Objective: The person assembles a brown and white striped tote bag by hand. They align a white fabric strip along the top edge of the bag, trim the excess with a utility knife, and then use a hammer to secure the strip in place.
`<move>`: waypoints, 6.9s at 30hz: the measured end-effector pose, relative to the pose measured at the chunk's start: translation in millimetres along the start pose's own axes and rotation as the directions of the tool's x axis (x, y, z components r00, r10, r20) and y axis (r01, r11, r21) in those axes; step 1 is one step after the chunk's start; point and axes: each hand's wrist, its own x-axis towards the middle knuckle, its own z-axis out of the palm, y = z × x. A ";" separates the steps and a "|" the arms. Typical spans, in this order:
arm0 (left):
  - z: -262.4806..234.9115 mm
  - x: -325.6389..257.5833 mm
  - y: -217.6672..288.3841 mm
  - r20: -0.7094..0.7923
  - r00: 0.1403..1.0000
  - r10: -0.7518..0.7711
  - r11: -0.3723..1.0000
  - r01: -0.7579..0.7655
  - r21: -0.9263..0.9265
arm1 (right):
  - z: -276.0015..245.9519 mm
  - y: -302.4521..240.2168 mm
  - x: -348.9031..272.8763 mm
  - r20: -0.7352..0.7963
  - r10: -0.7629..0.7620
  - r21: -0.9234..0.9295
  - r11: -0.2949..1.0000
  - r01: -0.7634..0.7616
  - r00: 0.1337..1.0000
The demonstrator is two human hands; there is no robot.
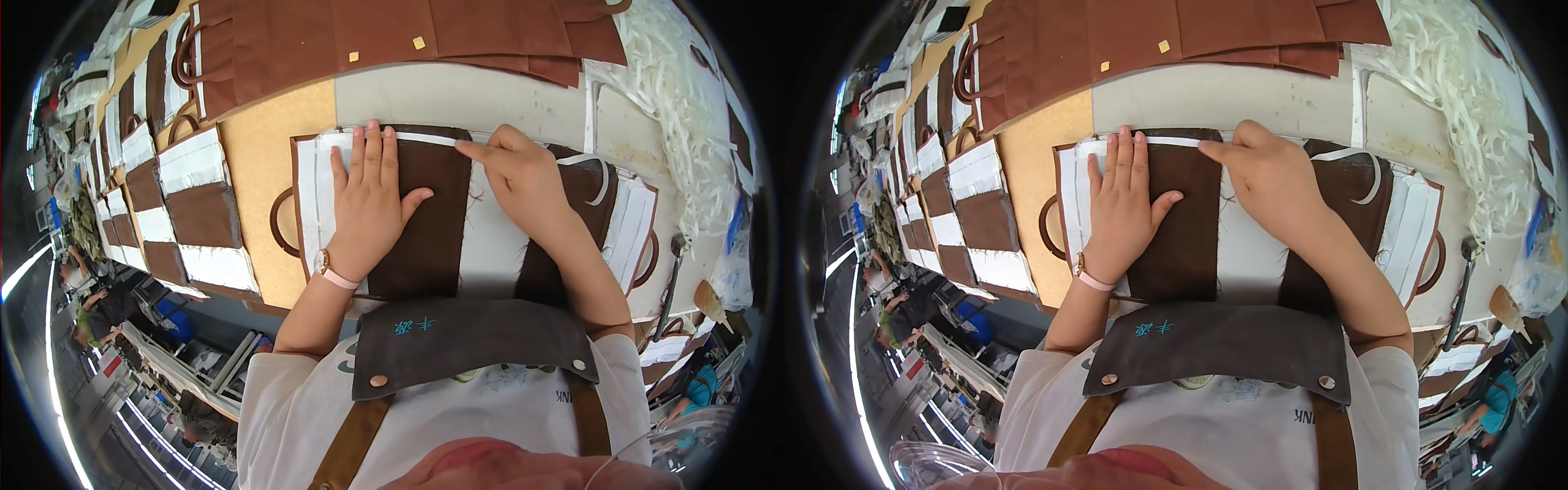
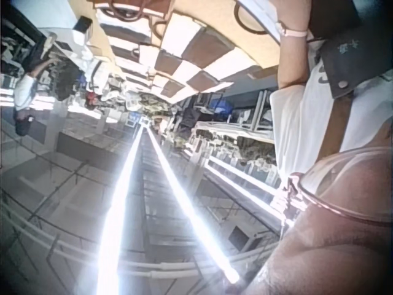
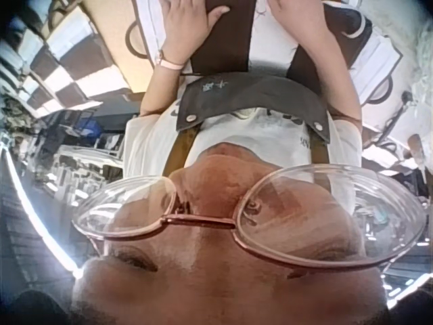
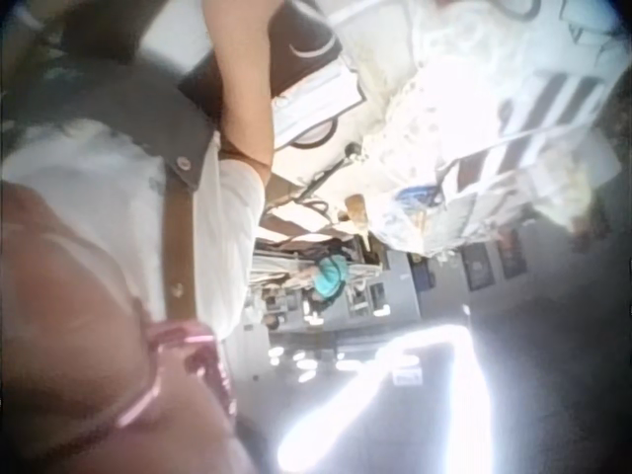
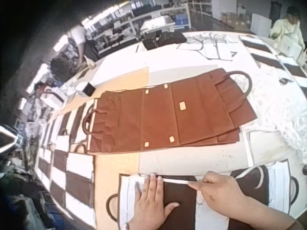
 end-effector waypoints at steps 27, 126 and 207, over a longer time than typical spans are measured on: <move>3.1 0.8 18.3 -0.039 0.999 0.000 0.988 -0.007 -0.157 | -12.9 -3.6 -10.4 0.053 -0.072 -0.356 0.931 0.086 0.996; 2.3 6.5 12.4 -0.279 0.950 -0.140 0.971 0.077 -0.226 | -47.7 24.1 -31.4 0.019 0.109 0.313 0.944 -0.110 0.994; 16.5 37.8 106.9 -0.039 0.973 0.229 0.968 -0.232 -0.100 | -71.7 71.4 -56.6 -0.197 0.400 -0.177 0.883 -0.434 0.895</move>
